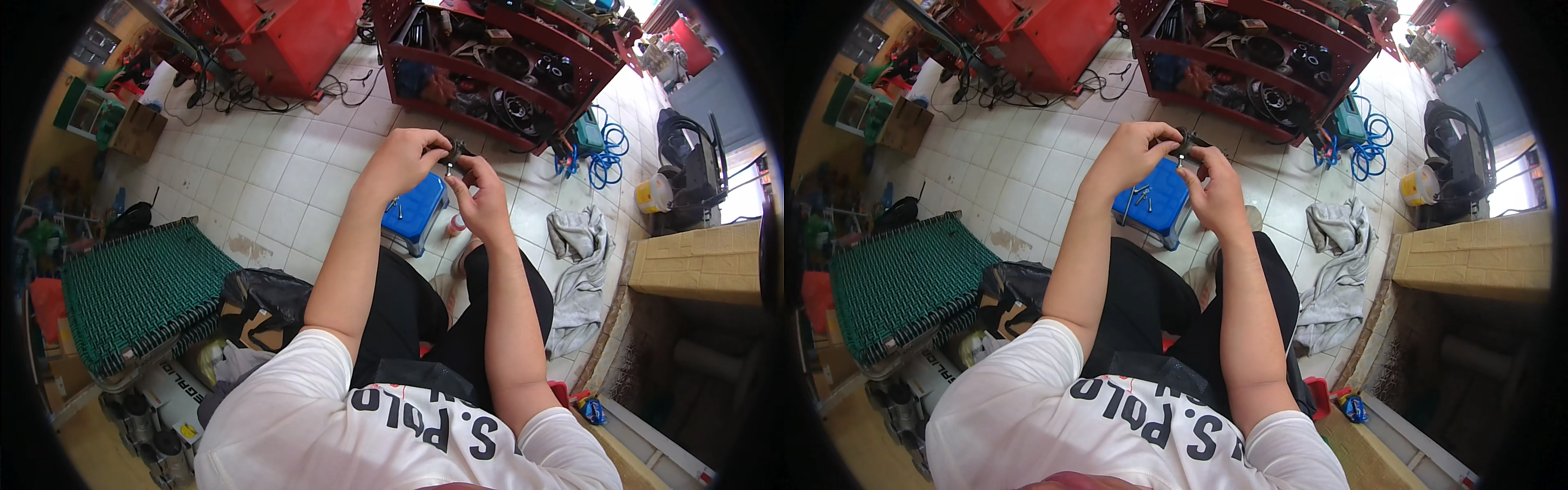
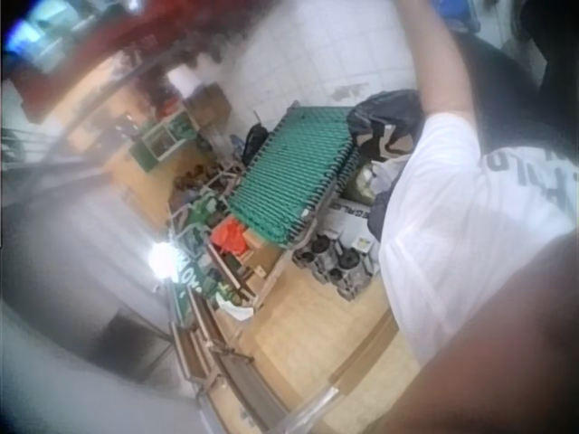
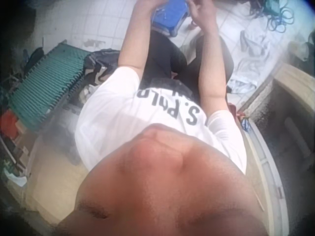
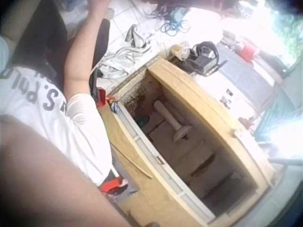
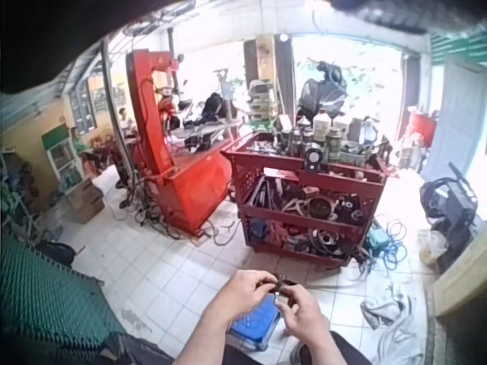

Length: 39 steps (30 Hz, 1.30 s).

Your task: The person sits in a workshop and assembles a small mechanical component, likely a stator or clutch assembly, using a screwdriver and a small bottle of lubricant. They insert a screw, apply lubricant to the part, and continue to manipulate the assembly with their hands.

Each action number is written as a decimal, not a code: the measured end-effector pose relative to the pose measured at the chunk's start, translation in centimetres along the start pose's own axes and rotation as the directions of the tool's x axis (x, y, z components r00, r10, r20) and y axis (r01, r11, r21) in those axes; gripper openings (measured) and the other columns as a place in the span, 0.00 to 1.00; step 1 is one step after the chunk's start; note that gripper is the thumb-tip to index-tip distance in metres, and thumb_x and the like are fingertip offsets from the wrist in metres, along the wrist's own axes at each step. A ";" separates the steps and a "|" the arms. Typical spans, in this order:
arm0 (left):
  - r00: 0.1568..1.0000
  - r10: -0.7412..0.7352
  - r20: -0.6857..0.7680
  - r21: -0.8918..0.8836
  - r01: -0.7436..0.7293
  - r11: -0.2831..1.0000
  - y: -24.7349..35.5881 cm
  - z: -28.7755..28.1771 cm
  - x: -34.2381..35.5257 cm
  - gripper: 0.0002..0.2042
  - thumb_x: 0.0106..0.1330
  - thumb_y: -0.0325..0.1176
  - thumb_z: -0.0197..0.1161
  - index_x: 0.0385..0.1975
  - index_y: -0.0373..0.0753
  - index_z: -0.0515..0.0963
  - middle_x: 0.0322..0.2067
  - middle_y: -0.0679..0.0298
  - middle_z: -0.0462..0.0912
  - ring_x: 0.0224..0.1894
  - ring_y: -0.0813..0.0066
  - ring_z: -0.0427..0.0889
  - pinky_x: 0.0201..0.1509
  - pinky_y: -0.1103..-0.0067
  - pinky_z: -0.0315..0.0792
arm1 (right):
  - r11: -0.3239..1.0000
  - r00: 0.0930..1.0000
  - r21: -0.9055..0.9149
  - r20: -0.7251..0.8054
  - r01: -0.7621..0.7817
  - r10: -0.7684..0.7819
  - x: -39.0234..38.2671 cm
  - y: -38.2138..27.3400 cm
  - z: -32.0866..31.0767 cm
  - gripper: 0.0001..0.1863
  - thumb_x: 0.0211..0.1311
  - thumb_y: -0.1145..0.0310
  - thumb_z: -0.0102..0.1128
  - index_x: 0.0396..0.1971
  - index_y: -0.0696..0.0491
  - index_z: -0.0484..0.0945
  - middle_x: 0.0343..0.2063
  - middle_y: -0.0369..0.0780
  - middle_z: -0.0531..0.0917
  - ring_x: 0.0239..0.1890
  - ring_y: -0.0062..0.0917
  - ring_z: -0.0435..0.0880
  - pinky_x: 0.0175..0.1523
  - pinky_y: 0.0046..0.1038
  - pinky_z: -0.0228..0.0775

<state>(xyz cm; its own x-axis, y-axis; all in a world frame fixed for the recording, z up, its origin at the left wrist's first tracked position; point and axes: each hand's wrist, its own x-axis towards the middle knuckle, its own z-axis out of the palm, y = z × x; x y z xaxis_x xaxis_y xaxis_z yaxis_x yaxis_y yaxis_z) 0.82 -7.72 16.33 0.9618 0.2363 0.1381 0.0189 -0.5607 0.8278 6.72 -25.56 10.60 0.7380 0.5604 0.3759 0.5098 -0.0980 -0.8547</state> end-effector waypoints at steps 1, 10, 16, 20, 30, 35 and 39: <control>1.000 -0.022 0.010 -0.011 0.022 1.000 -0.1 0.0 0.0 0.10 0.65 0.27 0.65 0.42 0.32 0.85 0.33 0.57 0.88 0.34 0.72 0.84 0.42 0.76 0.77 | 1.000 1.000 -0.005 0.006 -0.003 0.003 -0.1 0.0 0.0 0.17 0.59 0.72 0.71 0.47 0.59 0.78 0.33 0.40 0.78 0.31 0.27 0.75 0.39 0.28 0.71; 1.000 -0.022 -0.011 -0.046 0.022 0.999 -0.7 0.3 0.1 0.09 0.65 0.27 0.65 0.42 0.31 0.86 0.32 0.58 0.89 0.32 0.75 0.84 0.40 0.77 0.77 | 1.000 1.000 0.004 0.028 0.007 -0.007 0.0 -0.4 -0.2 0.17 0.58 0.74 0.70 0.47 0.59 0.79 0.33 0.41 0.79 0.30 0.28 0.75 0.39 0.28 0.71; 0.997 0.062 -0.052 0.036 -0.060 0.998 -1.1 1.0 0.2 0.09 0.65 0.26 0.65 0.42 0.30 0.86 0.33 0.58 0.89 0.34 0.74 0.85 0.40 0.77 0.78 | 1.000 1.000 -0.018 0.024 0.005 -0.004 0.0 -0.2 -0.2 0.17 0.58 0.74 0.70 0.46 0.60 0.79 0.33 0.42 0.80 0.30 0.29 0.76 0.39 0.29 0.72; 1.000 0.002 -0.030 -0.031 -0.003 1.000 -1.0 0.9 0.2 0.09 0.65 0.25 0.65 0.42 0.30 0.86 0.32 0.57 0.89 0.32 0.76 0.84 0.39 0.77 0.77 | 1.000 1.000 -0.016 0.027 0.007 -0.007 -0.1 -0.2 -0.3 0.17 0.58 0.73 0.70 0.46 0.60 0.78 0.33 0.42 0.79 0.30 0.29 0.77 0.39 0.29 0.72; 0.989 -0.119 0.083 -0.190 0.133 0.973 -1.3 0.1 0.2 0.11 0.64 0.29 0.63 0.40 0.29 0.85 0.29 0.58 0.87 0.31 0.75 0.83 0.38 0.77 0.76 | 0.999 0.999 -0.041 0.050 0.002 0.000 0.0 -1.2 -0.7 0.17 0.59 0.72 0.70 0.48 0.58 0.78 0.35 0.43 0.79 0.31 0.31 0.77 0.40 0.31 0.71; 0.998 -0.056 -0.032 -0.080 0.053 0.995 0.2 1.2 0.2 0.14 0.62 0.36 0.70 0.38 0.29 0.84 0.26 0.61 0.86 0.27 0.80 0.80 0.34 0.79 0.76 | 1.000 0.999 -0.026 0.033 -0.015 0.016 0.1 -1.4 -0.7 0.16 0.60 0.71 0.69 0.47 0.58 0.79 0.34 0.43 0.80 0.32 0.33 0.78 0.40 0.31 0.72; 0.996 -0.050 -0.073 0.028 0.052 0.998 1.0 2.0 0.1 0.17 0.59 0.39 0.73 0.37 0.29 0.84 0.27 0.56 0.87 0.26 0.78 0.82 0.33 0.78 0.76 | 0.999 0.999 -0.029 -0.005 -0.044 0.044 0.0 -0.8 -0.7 0.16 0.60 0.72 0.70 0.47 0.57 0.79 0.33 0.44 0.79 0.32 0.34 0.77 0.39 0.32 0.71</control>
<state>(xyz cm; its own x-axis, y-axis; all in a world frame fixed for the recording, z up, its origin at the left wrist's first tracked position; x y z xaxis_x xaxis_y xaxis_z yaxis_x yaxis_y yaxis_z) 1.53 -9.86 16.08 0.9371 0.3215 0.1361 0.0765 -0.5696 0.8184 6.63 -26.05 11.52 0.7620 0.5515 0.3395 0.4892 -0.1466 -0.8598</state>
